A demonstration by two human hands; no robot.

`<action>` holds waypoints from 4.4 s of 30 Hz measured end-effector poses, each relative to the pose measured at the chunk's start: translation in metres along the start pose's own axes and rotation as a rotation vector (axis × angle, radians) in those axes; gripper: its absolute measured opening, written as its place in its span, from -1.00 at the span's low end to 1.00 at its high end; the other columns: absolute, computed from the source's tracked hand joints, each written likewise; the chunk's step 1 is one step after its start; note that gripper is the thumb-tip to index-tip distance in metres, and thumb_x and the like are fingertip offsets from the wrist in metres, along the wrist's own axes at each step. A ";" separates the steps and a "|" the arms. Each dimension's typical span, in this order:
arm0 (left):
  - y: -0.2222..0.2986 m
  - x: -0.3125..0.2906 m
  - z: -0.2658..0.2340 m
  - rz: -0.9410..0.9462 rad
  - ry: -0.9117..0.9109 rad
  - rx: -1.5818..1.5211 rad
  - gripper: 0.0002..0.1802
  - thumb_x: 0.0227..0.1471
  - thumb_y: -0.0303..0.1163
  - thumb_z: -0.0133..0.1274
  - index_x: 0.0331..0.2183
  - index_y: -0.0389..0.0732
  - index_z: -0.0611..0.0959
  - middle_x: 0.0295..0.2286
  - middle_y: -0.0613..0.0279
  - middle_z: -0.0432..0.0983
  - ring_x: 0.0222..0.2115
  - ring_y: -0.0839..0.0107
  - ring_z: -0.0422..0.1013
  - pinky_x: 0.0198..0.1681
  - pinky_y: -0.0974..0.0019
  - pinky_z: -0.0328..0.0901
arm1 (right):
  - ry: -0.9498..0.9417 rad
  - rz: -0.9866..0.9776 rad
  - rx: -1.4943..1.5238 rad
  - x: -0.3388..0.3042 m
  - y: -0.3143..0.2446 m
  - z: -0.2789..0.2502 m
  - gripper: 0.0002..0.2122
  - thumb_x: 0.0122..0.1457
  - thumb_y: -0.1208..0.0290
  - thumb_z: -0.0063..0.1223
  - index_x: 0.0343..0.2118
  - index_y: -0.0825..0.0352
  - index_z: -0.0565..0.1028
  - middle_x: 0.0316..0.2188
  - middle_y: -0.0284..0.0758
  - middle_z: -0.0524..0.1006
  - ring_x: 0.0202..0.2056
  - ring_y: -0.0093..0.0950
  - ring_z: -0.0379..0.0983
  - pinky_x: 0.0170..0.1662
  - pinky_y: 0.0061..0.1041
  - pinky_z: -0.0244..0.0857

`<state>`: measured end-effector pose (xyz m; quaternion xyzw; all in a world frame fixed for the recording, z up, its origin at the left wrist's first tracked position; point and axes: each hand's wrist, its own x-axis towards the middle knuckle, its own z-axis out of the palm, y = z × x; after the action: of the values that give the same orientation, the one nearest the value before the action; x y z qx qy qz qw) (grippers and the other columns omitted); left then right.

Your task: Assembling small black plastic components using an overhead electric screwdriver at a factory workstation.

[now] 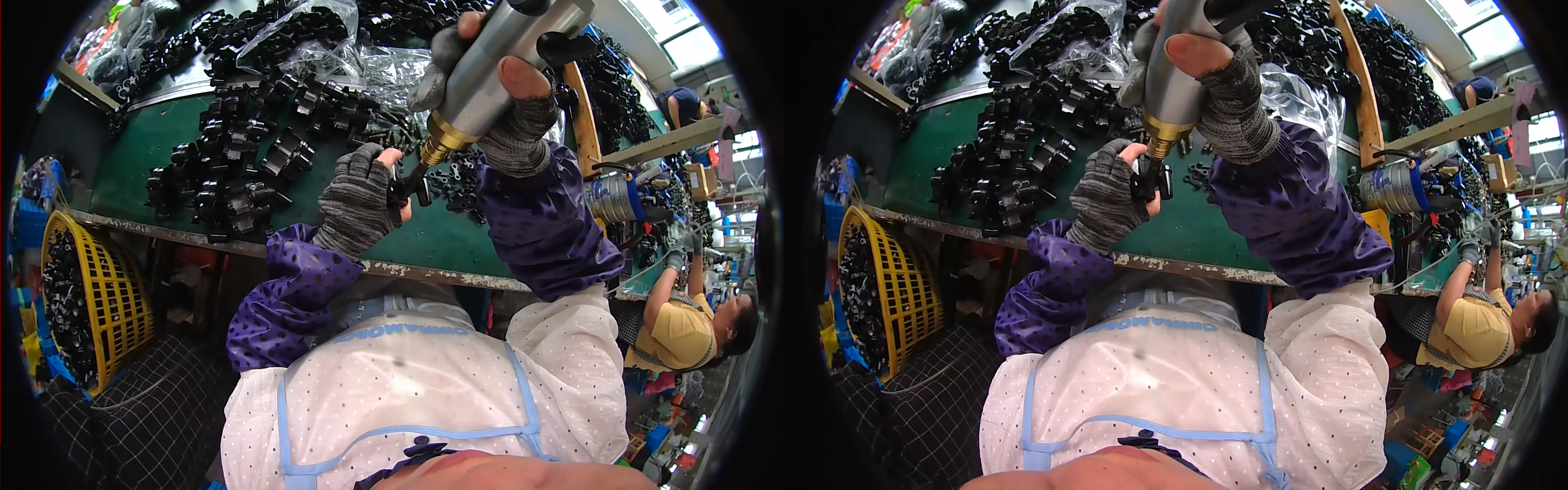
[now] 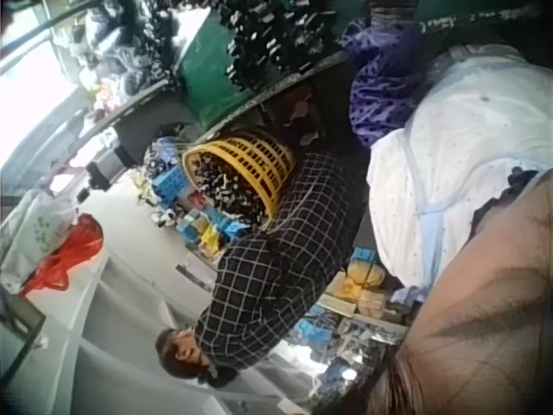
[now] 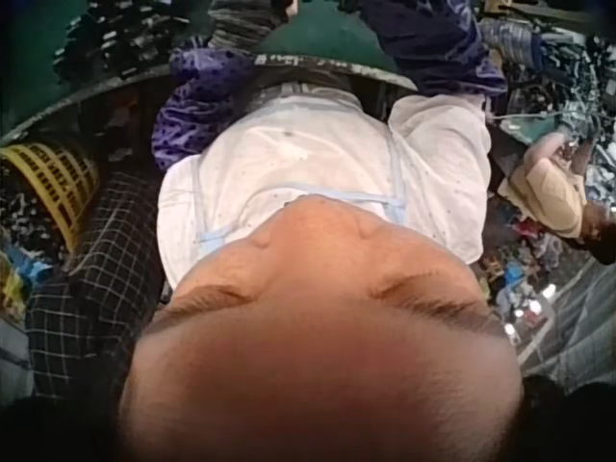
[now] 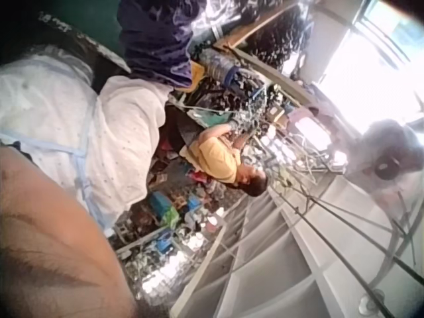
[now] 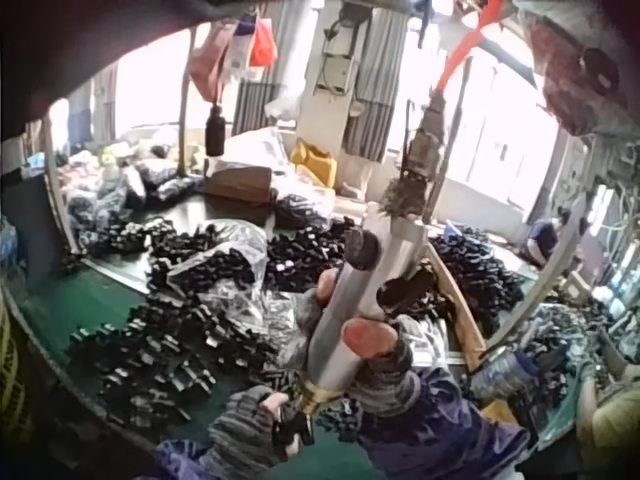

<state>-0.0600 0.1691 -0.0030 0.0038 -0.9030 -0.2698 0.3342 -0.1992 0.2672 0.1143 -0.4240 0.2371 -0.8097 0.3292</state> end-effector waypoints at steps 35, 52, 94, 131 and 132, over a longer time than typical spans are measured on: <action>-0.009 -0.031 -0.019 0.097 -0.182 -0.082 -0.45 -0.47 -0.60 0.11 -0.25 -0.05 0.55 -0.26 0.20 0.39 -0.20 0.19 0.30 -0.14 0.25 0.24 | -0.384 0.020 -1.697 -0.093 0.049 -0.034 -0.80 -0.23 0.38 0.20 -0.46 0.19 0.50 -0.50 -0.36 0.43 -0.45 -0.34 0.39 -0.45 -0.47 0.29; -0.005 -0.028 -0.020 0.040 -0.169 -0.116 -0.46 -0.52 -0.62 0.11 -0.29 -0.04 0.60 -0.31 0.23 0.40 -0.24 0.23 0.31 -0.17 0.28 0.25 | -0.074 0.670 -0.979 -0.094 0.071 -0.055 -0.86 -0.05 0.55 0.01 -0.37 0.36 0.44 -0.58 -0.34 0.48 -0.56 -0.59 0.40 -0.50 -0.56 0.30; -0.001 -0.022 -0.029 -1.148 -0.570 -1.608 -0.48 -0.22 -0.41 -0.03 -0.10 -0.22 0.37 -0.31 0.20 0.42 -0.32 0.42 0.37 -0.27 0.36 0.33 | -0.198 0.382 -1.374 -0.092 0.058 -0.031 -0.74 -0.03 0.50 0.05 -0.22 0.33 0.41 -0.46 -0.22 0.48 -0.39 -0.38 0.45 -0.34 -0.50 0.31; 0.003 -0.021 -0.026 -1.094 -0.500 -1.693 -0.53 -0.21 -0.42 -0.02 -0.15 -0.25 0.36 -0.36 0.21 0.39 -0.38 0.43 0.37 -0.30 0.39 0.33 | -0.057 0.097 -1.446 -0.101 0.067 -0.027 -0.84 -0.12 0.47 0.16 -0.43 0.31 0.48 -0.57 -0.28 0.48 -0.51 -0.39 0.46 -0.44 -0.53 0.33; 0.004 -0.021 -0.025 -1.089 -0.505 -1.710 -0.52 -0.20 -0.43 -0.02 -0.13 -0.25 0.35 -0.35 0.20 0.39 -0.37 0.43 0.37 -0.30 0.38 0.33 | -0.057 0.098 -1.447 -0.102 0.067 -0.026 -0.84 -0.12 0.47 0.16 -0.43 0.31 0.48 -0.57 -0.28 0.48 -0.51 -0.39 0.46 -0.44 -0.53 0.33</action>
<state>-0.0274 0.1641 0.0021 0.1161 -0.3309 -0.9260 -0.1396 -0.1559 0.2998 0.0026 -0.5455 0.7234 -0.4232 0.0081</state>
